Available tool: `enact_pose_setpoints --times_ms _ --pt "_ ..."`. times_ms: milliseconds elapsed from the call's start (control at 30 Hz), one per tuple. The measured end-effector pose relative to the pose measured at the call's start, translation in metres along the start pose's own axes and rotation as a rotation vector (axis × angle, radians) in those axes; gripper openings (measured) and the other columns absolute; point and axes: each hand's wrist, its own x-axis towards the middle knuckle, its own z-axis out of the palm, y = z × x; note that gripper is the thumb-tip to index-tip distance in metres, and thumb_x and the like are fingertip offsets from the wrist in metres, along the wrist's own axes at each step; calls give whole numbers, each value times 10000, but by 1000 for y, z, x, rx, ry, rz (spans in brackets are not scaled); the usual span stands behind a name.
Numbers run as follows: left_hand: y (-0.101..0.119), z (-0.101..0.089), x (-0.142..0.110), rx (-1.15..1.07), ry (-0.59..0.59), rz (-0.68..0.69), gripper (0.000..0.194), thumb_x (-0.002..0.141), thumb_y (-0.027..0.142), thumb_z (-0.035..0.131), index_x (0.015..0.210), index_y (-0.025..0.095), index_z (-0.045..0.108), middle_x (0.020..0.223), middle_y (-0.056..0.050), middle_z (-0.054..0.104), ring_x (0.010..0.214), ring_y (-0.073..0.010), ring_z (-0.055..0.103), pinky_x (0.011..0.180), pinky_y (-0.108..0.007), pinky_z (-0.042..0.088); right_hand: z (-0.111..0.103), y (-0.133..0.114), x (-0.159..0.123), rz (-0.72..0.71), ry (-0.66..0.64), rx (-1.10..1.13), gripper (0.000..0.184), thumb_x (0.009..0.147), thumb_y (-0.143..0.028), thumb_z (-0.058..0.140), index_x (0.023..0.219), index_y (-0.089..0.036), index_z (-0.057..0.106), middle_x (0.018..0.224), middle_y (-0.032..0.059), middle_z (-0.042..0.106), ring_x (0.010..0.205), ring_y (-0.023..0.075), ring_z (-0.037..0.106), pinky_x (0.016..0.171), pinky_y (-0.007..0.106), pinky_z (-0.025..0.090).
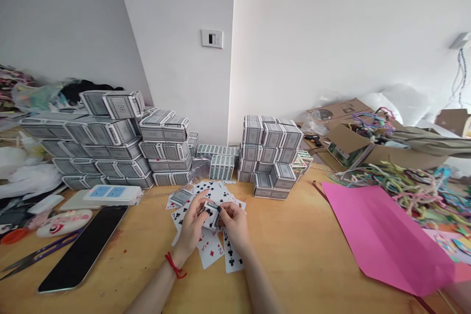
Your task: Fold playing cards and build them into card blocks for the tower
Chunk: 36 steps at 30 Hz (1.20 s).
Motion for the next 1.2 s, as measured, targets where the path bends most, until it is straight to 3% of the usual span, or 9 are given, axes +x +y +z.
enact_pose_setpoints --times_ms 67,200,333,500,733,933,1200 --pt "-2 0 1 30 21 -65 426 757 224 479 1181 190 488 953 -50 630 849 -180 598 764 -305 459 1 0 -1 -26 5 -39 328 654 -487 662 740 -178 591 641 -10 572 549 115 510 526 241 447" --pt "-6 -1 3 197 26 -73 210 728 284 533 893 181 613 842 -47 661 747 -198 601 701 -320 463 0 4 0 -74 2 -113 311 685 -480 633 752 -179 596 626 -14 567 539 115 509 529 250 451" --pt "-7 -2 3 239 29 -40 160 728 277 513 807 192 624 769 -39 673 679 -194 603 644 -304 466 -3 8 1 -99 -9 -185 270 706 -448 618 738 -180 598 650 3 594 545 127 526 543 264 455" --pt "-11 -2 3 272 56 -2 216 738 202 436 800 198 643 781 -44 682 722 -201 616 645 -297 467 -4 12 1 -81 3 -214 276 697 -464 606 721 -190 591 594 -7 579 497 139 536 488 264 445" --pt "-14 -1 0 393 30 21 331 779 134 338 927 200 627 686 -19 658 537 -171 569 554 -283 433 -5 14 2 -104 17 -244 261 708 -457 584 726 -197 573 594 -12 556 485 138 521 468 261 432" --pt "-15 -1 -2 530 -22 161 277 832 149 342 962 209 579 893 -54 664 840 -201 621 730 -315 468 -5 10 1 -131 47 -274 227 726 -424 563 733 -197 566 596 -12 538 489 129 477 456 247 401" --pt "-16 2 -5 579 -41 204 181 839 207 398 900 205 569 852 -55 667 818 -213 629 730 -337 478 -5 7 0 -184 68 -419 157 729 -346 547 713 -197 591 632 5 575 528 132 465 500 249 391"
